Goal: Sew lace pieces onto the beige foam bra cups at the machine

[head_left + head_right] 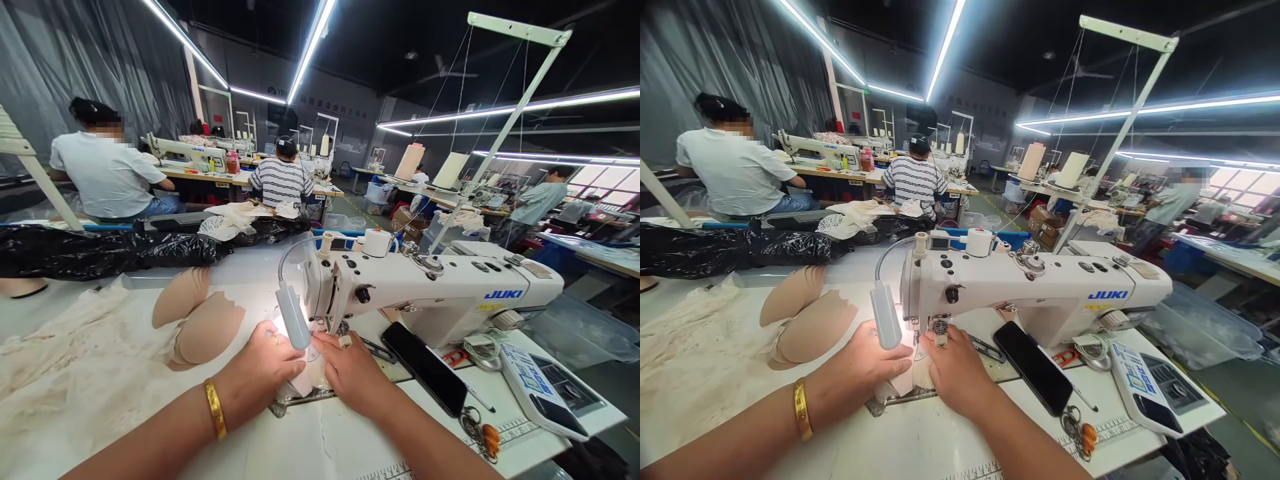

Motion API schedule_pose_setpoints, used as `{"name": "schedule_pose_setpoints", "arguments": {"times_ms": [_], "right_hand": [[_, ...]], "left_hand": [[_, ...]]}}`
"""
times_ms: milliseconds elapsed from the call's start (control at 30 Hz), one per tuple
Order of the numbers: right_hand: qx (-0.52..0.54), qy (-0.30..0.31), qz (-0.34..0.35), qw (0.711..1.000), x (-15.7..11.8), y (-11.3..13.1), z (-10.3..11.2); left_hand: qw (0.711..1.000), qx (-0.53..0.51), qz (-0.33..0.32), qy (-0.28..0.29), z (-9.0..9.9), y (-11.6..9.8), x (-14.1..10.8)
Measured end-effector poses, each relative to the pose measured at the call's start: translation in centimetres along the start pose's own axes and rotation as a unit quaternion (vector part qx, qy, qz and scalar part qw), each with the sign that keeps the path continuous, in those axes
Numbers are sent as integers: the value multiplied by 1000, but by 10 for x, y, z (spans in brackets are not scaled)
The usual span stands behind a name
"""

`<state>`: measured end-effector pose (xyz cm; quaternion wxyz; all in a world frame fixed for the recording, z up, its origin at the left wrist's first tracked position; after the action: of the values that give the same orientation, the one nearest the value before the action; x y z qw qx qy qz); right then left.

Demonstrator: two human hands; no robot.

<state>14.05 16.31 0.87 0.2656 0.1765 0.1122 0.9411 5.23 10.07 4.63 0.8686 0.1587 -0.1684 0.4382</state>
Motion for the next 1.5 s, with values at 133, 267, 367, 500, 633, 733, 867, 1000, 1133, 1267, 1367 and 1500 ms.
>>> {"name": "schedule_pose_setpoints", "arguments": {"times_ms": [133, 267, 367, 500, 633, 733, 867, 1000, 1133, 1267, 1367, 1500], "right_hand": [[-4, -7, 14, 1000, -2, 1, 0], [-7, -29, 13, 999, -3, 0, 2], [-12, -34, 10, 999, -1, 0, 2], [-13, -37, 18, 999, 0, 1, 3], [-6, -61, 48, 997, -5, 4, 9], [16, -127, 72, 989, -11, 8, 25], [45, -201, 89, 975, -14, 13, 44], [54, -219, 78, 971, -10, 13, 48], [60, -206, 62, 975, -8, 9, 45], [60, -204, 60, 975, -9, 9, 46], [61, -208, 65, 974, -9, 10, 48], [63, -208, 66, 974, -9, 11, 48]], "left_hand": [[1000, 12, 2, -7, 0, -1, 2], [999, 31, 8, -1, -1, -4, 2], [999, 42, 15, 8, -3, -4, 3], [999, 47, 21, -1, -2, -5, 4], [998, 48, 35, 6, -5, -4, 3], [998, 48, 40, 12, -7, -4, 2], [998, 49, 36, 15, -8, -5, 1], [997, 56, 42, 23, -8, -4, 2], [997, 61, 39, 17, -7, -5, 3], [998, 60, 29, 2, -5, -8, 3], [998, 51, 31, -1, -6, -9, 3], [999, 44, 32, -4, -4, -10, 2]]}}
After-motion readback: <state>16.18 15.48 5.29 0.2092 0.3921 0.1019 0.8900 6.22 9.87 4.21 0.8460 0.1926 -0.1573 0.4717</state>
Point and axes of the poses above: each hand's wrist, its own x-axis towards the middle knuckle, its own z-axis out of the back of the hand, y = z × x, the point moved 10 cm from there along x, towards the middle knuckle, and after that the axes turned 5 degrees about x, right-handed, at the moved point
